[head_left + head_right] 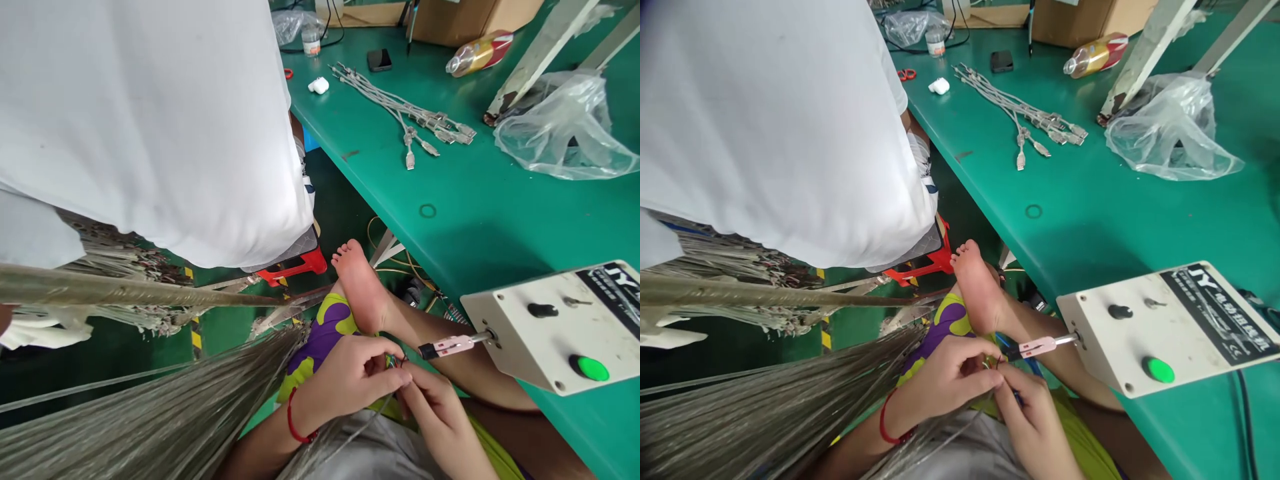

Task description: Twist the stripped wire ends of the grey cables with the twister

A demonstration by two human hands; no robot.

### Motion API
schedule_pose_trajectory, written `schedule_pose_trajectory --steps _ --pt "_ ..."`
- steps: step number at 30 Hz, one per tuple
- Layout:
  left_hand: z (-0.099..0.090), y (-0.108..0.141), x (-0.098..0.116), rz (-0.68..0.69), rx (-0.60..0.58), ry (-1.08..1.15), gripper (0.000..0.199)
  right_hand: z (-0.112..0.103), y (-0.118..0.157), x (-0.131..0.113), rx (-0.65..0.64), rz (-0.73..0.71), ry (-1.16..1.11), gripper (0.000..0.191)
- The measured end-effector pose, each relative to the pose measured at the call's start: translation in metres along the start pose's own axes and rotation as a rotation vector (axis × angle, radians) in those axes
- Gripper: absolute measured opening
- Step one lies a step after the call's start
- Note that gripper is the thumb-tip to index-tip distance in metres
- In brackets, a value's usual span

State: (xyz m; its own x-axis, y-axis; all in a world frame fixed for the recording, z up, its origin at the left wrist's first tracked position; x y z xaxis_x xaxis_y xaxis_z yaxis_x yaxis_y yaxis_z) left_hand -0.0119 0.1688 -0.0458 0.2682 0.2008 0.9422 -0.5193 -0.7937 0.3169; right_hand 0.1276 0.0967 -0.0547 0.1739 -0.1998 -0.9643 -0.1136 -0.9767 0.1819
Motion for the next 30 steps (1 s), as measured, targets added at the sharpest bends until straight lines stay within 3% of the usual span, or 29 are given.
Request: schedule_pose_trajectory --steps 3,7,13,23,30 --pt "0.002 -0.001 -0.006 -0.034 0.053 0.117 0.03 0.0 -0.002 -0.004 0.01 -0.015 0.017 0.06" --pt "-0.001 -0.002 -0.011 -0.046 0.11 0.179 0.027 0.002 0.001 0.008 0.014 0.023 -0.008 0.056" --pt "-0.001 0.001 -0.011 -0.04 0.124 0.241 0.03 0.007 0.004 0.017 -0.009 0.045 -0.025 0.051" --pt "0.005 0.001 -0.024 -0.052 0.118 0.181 0.031 0.007 0.007 0.033 -0.013 0.16 -0.043 0.057" --pt "0.006 0.002 -0.022 -0.041 0.117 0.129 0.027 0.007 0.007 0.038 0.004 0.198 -0.022 0.06"
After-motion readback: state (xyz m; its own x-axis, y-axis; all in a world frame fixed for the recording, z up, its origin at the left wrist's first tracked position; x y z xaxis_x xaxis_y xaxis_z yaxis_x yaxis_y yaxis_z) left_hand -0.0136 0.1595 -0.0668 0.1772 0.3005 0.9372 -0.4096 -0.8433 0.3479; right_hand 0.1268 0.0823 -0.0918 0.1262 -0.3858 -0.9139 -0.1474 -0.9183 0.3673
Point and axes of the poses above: each hand's wrist, its own y-axis away from the middle knuckle, its own z-axis out of the palm, x = y × z, the point moved 9 cm from there along -y, towards the middle knuckle, and after that the axes turned 6 degrees about x, right-handed, at the moved point
